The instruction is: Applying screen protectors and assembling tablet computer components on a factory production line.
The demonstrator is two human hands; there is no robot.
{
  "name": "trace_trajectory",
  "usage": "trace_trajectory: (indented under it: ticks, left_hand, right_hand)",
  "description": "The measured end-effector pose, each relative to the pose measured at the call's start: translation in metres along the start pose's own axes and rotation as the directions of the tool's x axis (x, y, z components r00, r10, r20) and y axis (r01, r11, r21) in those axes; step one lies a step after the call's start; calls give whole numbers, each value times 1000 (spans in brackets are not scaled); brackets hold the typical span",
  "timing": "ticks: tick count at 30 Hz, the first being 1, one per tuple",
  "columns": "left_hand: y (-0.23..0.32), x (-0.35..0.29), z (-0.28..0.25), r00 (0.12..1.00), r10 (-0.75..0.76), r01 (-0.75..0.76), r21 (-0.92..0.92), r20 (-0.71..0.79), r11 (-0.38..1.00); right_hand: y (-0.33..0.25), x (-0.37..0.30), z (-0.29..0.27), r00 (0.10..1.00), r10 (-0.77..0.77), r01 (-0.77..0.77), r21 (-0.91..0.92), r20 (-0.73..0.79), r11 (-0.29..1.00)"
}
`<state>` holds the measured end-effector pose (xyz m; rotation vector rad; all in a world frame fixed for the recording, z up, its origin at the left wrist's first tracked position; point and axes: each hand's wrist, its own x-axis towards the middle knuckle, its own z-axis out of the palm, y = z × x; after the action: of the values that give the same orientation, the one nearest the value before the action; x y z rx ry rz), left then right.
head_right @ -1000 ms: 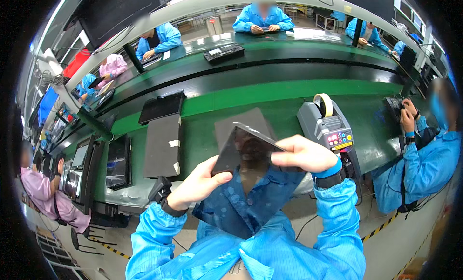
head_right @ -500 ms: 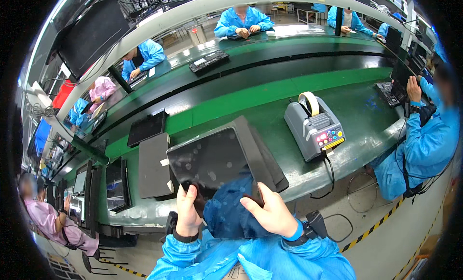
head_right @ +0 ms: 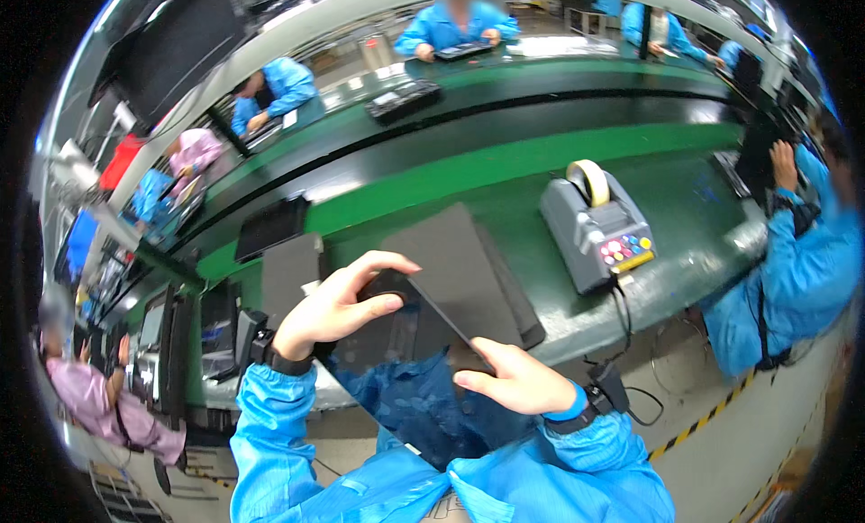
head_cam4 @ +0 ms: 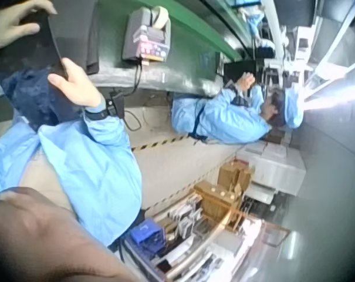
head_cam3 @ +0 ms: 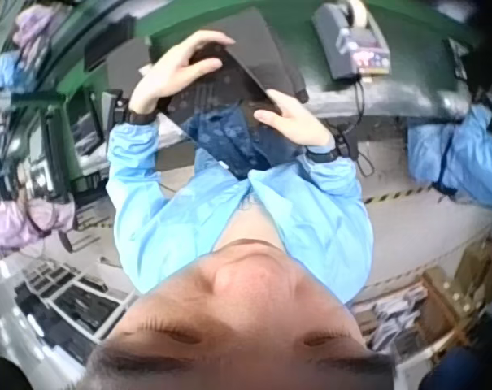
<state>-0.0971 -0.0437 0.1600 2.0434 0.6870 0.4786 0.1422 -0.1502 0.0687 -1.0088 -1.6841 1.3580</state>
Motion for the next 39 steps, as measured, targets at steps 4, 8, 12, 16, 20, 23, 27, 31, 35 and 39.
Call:
trace_trajectory:
  ticks: [4, 8, 12, 16, 20, 23, 27, 31, 35, 39]
  left_hand:
    - [-34, 3, 6, 998, -69, 68, -119, 1, 991]
    - [-45, 19, 14, 997, -47, 56, -183, 53, 981]
    - [-46, 22, 20, 998, -37, 49, -218, 57, 975]
    - [-46, 22, 24, 998, -45, 55, -216, 50, 975]
    - [-36, 23, 22, 998, -20, 27, -128, 56, 991]
    - [-47, 24, 25, 999, -13, 20, -175, 42, 984]
    - [-47, 24, 26, 997, -36, 46, -179, 63, 983]
    - [-51, 29, 27, 998, 32, -20, -178, 63, 984]
    - [-51, 28, 27, 997, 46, -35, -161, 59, 986]
    - [-56, 26, 27, 996, 54, -42, -166, 69, 985]
  right_hand:
    - [6, 0, -2, 979, 151, -166, 105, 139, 980]
    - [14, -31, -31, 929, 161, 18, 475, -334, 880]
    - [81, -50, -109, 165, 171, 113, 191, -971, 975]
    - [99, -30, -112, 329, 393, 122, 452, -859, 884]
    - [91, -31, -116, 163, 141, 83, 156, -977, 984]
    - [52, -42, -104, 351, 140, 272, 243, -926, 931]
    - [-21, -1, -51, 924, 67, -65, 19, -376, 998]
    - [-30, 32, -43, 986, 98, -132, -262, -136, 956]
    - [-31, 42, -40, 987, 145, -158, -469, -65, 869]
    - [-27, 36, -32, 949, 18, -215, -608, -314, 764]
